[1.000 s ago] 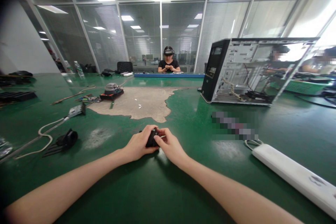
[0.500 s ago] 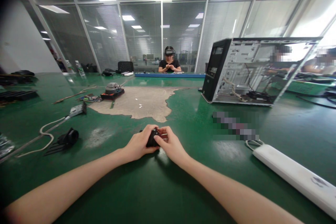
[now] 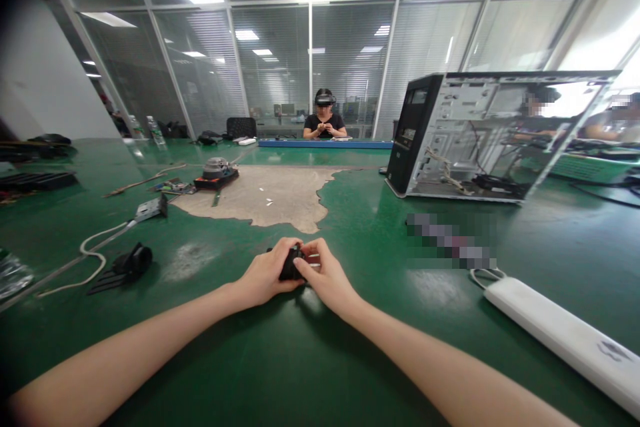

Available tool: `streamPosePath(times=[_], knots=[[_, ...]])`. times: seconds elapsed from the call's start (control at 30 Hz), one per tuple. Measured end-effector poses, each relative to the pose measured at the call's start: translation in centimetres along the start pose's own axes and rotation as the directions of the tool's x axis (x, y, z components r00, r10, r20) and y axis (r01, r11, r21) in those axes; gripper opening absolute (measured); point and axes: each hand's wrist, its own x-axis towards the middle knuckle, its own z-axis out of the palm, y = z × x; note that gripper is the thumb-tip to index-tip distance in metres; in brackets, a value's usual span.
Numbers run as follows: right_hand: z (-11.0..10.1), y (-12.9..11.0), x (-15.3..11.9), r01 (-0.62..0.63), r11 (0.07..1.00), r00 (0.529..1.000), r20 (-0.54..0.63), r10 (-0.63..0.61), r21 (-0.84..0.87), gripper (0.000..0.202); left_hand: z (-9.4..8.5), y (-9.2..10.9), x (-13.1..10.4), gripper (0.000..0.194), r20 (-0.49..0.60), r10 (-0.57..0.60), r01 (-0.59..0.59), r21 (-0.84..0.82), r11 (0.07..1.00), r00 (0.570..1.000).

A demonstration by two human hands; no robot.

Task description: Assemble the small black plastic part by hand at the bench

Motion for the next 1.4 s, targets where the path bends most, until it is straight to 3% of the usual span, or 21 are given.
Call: streamPosePath(times=[0.13, 0.37, 0.7, 0.9, 1.27, 1.4], knots=[[0.1, -0.2, -0.2, -0.041, 0.999, 0.999, 0.000, 0.041, -0.035, 0.020, -0.1, 0.1, 0.0, 0.061, -0.001, -0.001, 0.001, -0.010, 1.000, 1.000], [0.1, -0.9, -0.7, 0.076, 0.996, 0.997, 0.007, -0.076, -0.044, 0.013, -0.1, 0.2, -0.1, 0.057, -0.002, -0.009, 0.009, -0.012, 1.000, 1.000], [0.1, -0.1, -0.3, -0.038, 0.999, 0.999, 0.007, 0.038, -0.037, 0.019, -0.1, 0.1, 0.0, 0.058, -0.002, -0.007, 0.007, -0.002, 1.000, 1.000], [0.1, -0.9, -0.7, 0.053, 0.998, 0.999, 0.011, -0.053, -0.040, 0.014, -0.1, 0.2, 0.0, 0.059, 0.007, -0.013, 0.013, 0.004, 1.000, 1.000], [0.1, -0.1, -0.1, -0.013, 0.997, 1.000, -0.003, 0.013, -0.076, 0.016, 0.0, 0.1, -0.1, 0.060, -0.006, -0.016, 0.016, -0.002, 1.000, 1.000], [0.1, -0.7, -0.4, 0.055, 0.994, 0.998, 0.021, -0.054, -0.089, 0.013, -0.1, 0.1, 0.0, 0.061, 0.004, -0.018, 0.018, 0.000, 1.000, 1.000]])
